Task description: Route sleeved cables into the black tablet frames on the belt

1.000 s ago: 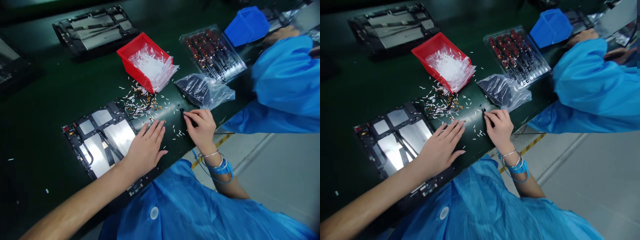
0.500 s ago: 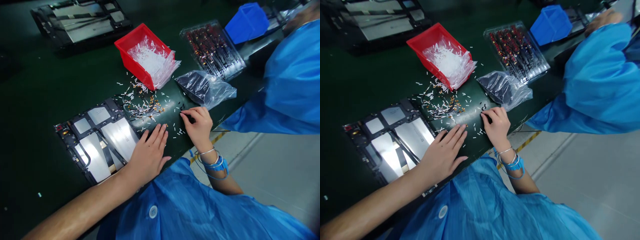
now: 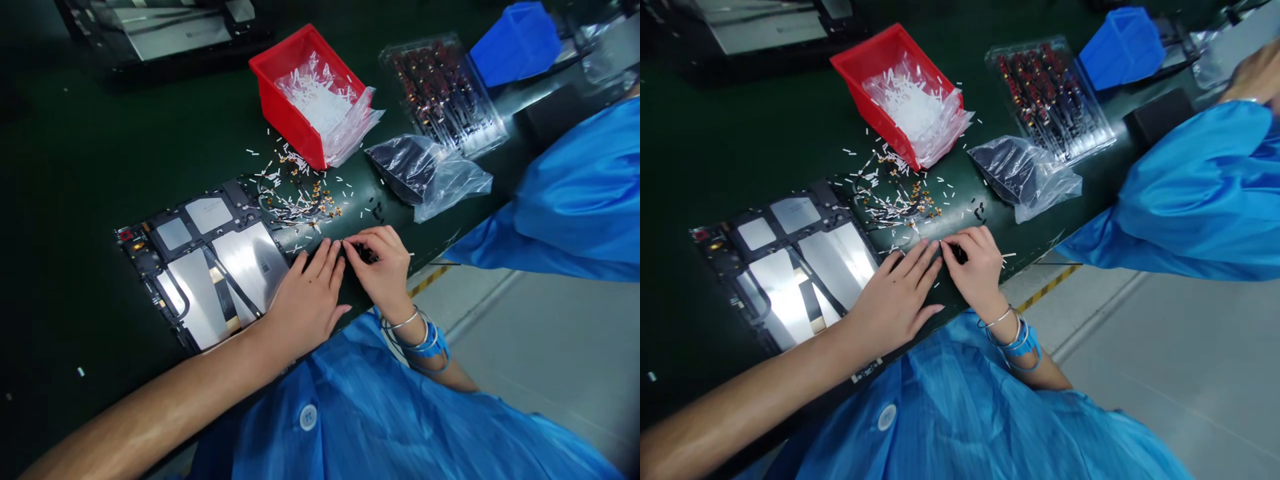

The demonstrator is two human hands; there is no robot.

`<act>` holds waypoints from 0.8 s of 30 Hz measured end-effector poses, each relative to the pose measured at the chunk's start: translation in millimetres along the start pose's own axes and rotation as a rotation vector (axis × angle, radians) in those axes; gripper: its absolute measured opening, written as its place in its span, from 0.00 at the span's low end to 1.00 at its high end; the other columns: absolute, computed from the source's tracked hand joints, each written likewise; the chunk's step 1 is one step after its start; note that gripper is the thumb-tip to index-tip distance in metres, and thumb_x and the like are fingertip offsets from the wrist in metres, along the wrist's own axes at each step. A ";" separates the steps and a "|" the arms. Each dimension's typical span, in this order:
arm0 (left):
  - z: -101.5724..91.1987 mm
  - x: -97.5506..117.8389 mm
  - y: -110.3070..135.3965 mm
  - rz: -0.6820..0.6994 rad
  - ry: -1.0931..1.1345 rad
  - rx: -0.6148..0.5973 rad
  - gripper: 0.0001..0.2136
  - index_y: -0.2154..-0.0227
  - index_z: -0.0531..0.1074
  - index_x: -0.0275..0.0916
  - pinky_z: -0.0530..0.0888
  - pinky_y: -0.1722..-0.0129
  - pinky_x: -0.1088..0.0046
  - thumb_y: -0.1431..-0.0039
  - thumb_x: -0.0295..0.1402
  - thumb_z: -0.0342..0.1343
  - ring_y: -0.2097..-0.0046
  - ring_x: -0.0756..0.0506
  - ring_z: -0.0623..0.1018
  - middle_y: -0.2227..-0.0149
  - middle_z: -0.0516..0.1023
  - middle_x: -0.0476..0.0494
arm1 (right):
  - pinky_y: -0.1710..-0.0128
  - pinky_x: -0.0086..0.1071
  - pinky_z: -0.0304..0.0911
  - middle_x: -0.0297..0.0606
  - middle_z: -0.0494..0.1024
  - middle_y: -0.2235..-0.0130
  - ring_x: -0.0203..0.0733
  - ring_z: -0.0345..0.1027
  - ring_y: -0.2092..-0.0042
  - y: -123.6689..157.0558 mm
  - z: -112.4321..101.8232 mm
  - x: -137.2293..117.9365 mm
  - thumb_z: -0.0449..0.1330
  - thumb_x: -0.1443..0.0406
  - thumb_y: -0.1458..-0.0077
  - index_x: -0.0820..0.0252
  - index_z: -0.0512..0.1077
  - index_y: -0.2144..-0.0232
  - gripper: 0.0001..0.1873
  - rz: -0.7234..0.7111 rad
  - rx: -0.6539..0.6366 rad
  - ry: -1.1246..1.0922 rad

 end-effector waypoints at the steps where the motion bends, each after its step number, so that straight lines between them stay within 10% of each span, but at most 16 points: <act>1: 0.1 0.0 0.0 0.000 0.003 0.000 0.30 0.39 0.58 0.22 0.62 0.42 0.53 0.34 0.44 0.42 0.34 0.32 0.55 0.35 0.53 0.27 | 0.67 0.36 0.64 0.35 0.75 0.72 0.39 0.66 0.68 1.1 1.0 -1.4 0.59 0.67 0.44 0.57 0.74 0.74 0.07 -0.014 0.014 0.019; 16: -1.4 -1.7 0.1 -0.024 0.077 0.005 0.30 0.39 0.57 0.21 0.62 0.41 0.56 0.35 0.42 0.46 0.34 0.35 0.55 0.35 0.54 0.27 | 0.67 0.37 0.63 0.39 0.72 0.69 0.42 0.62 0.65 24.4 0.4 -16.3 0.54 0.70 0.42 0.53 0.78 0.59 0.15 -0.128 -0.010 0.136; 24: -7.1 -12.3 0.6 -0.084 0.291 0.174 0.18 0.49 0.69 0.25 0.66 0.41 0.61 0.38 0.25 0.43 0.37 0.40 0.64 0.42 0.68 0.29 | 0.67 0.37 0.64 0.36 0.74 0.68 0.40 0.66 0.66 20.2 -5.3 -3.5 0.55 0.67 0.42 0.50 0.78 0.58 0.14 0.081 -0.054 -0.095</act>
Point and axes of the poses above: each hand's wrist, its own y-axis away from the middle knuckle, its own z-axis out of the palm, x = y × z, the point moved 3 cm from there along -y, towards the middle knuckle
